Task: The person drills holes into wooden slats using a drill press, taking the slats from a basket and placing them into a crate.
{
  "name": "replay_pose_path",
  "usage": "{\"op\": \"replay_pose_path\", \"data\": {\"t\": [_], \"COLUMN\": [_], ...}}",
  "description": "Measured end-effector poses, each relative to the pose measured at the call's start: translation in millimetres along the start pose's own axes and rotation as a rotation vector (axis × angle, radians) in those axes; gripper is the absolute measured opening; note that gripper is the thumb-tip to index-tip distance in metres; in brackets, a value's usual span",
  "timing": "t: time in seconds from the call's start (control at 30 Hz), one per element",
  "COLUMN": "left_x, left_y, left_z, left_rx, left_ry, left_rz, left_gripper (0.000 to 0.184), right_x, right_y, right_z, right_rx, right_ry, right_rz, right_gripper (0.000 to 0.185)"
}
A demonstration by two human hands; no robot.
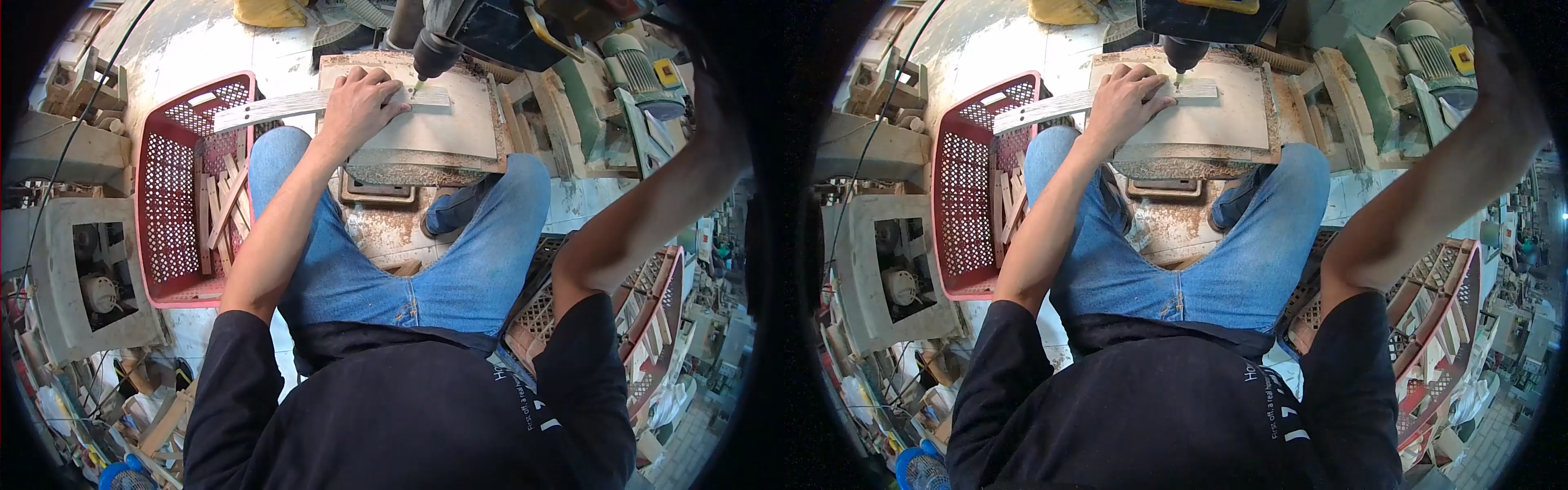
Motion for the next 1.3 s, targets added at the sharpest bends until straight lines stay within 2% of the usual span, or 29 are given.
{"op": "replay_pose_path", "data": {"t": [0.17,0.23,0.27,0.37,0.4,0.47,0.6,0.87,1.07,1.2,1.3], "left_x": [0,1,1,1,1,0,-1,0,1,0,1], "left_y": [0,0,-1,-1,-2,-3,-2,0,-2,-4,-3], "left_z": [0,1,1,2,2,2,2,2,3,5,5], "left_rx": [-0.034,-0.007,0.006,0.011,0.005,-0.005,-0.005,0.024,0.026,0.033,0.028], "left_ry": [0.008,-0.008,-0.017,-0.042,-0.035,-0.022,-0.033,0.009,-0.045,0.0,0.013], "left_rz": [0.022,-0.013,-0.031,-0.068,-0.051,-0.018,-0.018,-0.006,-0.097,-0.017,0.003], "left_gripper": [0.043,0.043,0.042,0.04,0.041,0.042,0.041,0.04,0.037,0.04,0.041], "right_x": [17,34,29,60,55,59,69,84,98,104,106], "right_y": [7,13,51,46,69,74,70,68,59,55,54], "right_z": [5,16,16,17,12,7,5,-2,-3,-4,-8], "right_rx": [-0.117,-0.005,-0.011,0.188,0.083,0.022,0.131,0.078,0.181,0.187,0.12], "right_ry": [-0.044,-0.065,-0.102,-0.022,-0.104,-0.156,-0.08,-0.068,-0.041,-0.018,-0.008], "right_rz": [0.173,0.119,0.177,-0.238,-0.045,0.137,0.103,0.129,-0.119,-0.055,0.099], "right_gripper": [0.035,0.03,0.032,0.035,0.034,0.033,0.034,0.035,0.044,0.046,0.042]}}
Point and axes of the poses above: each hand's wrist, its own x-axis away from the middle knuckle, its own y-axis out of the back of the hand, z = x × y, the point moved 8 cm from there along -x, towards the middle knuckle, and after that the axes turned 1 degree about x, right-handed, at the moved point
